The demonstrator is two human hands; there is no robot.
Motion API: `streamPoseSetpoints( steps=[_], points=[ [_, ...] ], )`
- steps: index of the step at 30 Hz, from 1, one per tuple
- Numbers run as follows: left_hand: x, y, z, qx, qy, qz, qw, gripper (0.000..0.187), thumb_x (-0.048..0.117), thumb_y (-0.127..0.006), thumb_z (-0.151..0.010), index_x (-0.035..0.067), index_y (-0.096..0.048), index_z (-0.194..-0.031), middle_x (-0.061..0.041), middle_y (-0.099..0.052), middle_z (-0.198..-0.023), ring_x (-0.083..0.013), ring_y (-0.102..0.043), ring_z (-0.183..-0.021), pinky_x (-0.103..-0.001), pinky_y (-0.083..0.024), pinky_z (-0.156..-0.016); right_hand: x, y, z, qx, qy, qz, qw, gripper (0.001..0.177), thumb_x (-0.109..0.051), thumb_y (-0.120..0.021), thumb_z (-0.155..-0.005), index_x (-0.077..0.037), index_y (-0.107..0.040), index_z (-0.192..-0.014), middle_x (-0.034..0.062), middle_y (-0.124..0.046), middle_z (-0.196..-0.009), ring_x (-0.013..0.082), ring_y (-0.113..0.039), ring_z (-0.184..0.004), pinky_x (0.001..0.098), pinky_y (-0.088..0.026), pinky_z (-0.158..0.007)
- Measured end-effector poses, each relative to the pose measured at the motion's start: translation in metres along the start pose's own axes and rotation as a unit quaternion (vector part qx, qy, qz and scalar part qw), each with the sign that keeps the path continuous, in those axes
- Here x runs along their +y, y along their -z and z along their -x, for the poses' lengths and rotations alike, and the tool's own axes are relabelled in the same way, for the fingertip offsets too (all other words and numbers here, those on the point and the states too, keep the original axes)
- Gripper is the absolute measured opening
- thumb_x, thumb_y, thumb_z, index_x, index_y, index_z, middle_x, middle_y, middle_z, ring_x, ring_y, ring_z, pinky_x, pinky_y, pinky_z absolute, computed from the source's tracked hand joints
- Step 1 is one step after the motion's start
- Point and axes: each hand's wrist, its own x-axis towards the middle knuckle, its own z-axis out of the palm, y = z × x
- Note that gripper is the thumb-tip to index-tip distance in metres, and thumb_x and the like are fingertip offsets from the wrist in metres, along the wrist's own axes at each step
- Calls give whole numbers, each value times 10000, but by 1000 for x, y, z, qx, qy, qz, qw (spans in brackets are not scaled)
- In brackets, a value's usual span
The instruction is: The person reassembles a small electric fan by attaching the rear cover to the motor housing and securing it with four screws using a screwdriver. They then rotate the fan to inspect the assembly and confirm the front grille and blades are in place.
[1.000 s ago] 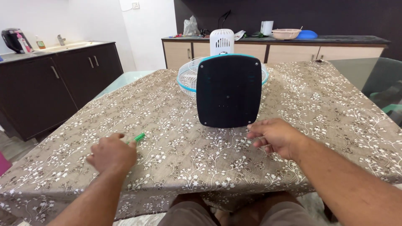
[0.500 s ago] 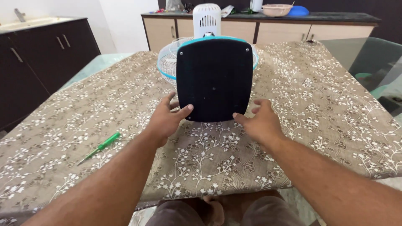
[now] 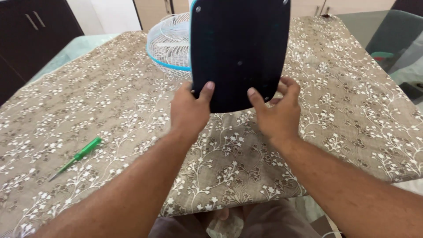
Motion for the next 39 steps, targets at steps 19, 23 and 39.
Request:
streamPoseSetpoints(
  steps=[19, 23, 39],
  points=[
    [-21, -96, -22, -266, 31, 220, 938, 362, 44, -594, -924, 26, -681, -1275, -114, -754, -1095, -189, -686, -937, -301, -571, -779, 67, 1, -36, 50, 144, 136, 979, 1169, -543, -832, -903, 9, -98, -1626, 306, -395, -1563, 432, -510, -1402, 470, -446, -1136],
    [-48, -60, -67, -125, 249, 418, 864, 403, 120, -620, -1007, -78, -619, -1359, -174, -641, -1183, -155, -555, -823, -195, -512, -591, 62, 0, -28, -20, 31, 168, 985, 1200, -570, -771, -871, -25, -1, -1613, 296, -374, -1545, 429, -538, -1316, 470, -461, -1077],
    [-59, 2, -159, 22, 338, 442, 831, 925, 598, -566, -904, 158, -162, -1610, -285, -307, -1557, -419, -431, -1428, -533, -395, -1178, 53, -6, -34, -48, -91, 213, 971, 1126, -461, -682, -878, -23, 46, -1618, 188, -639, -1338, 355, -686, -1103, 449, -545, -959]
  ],
)
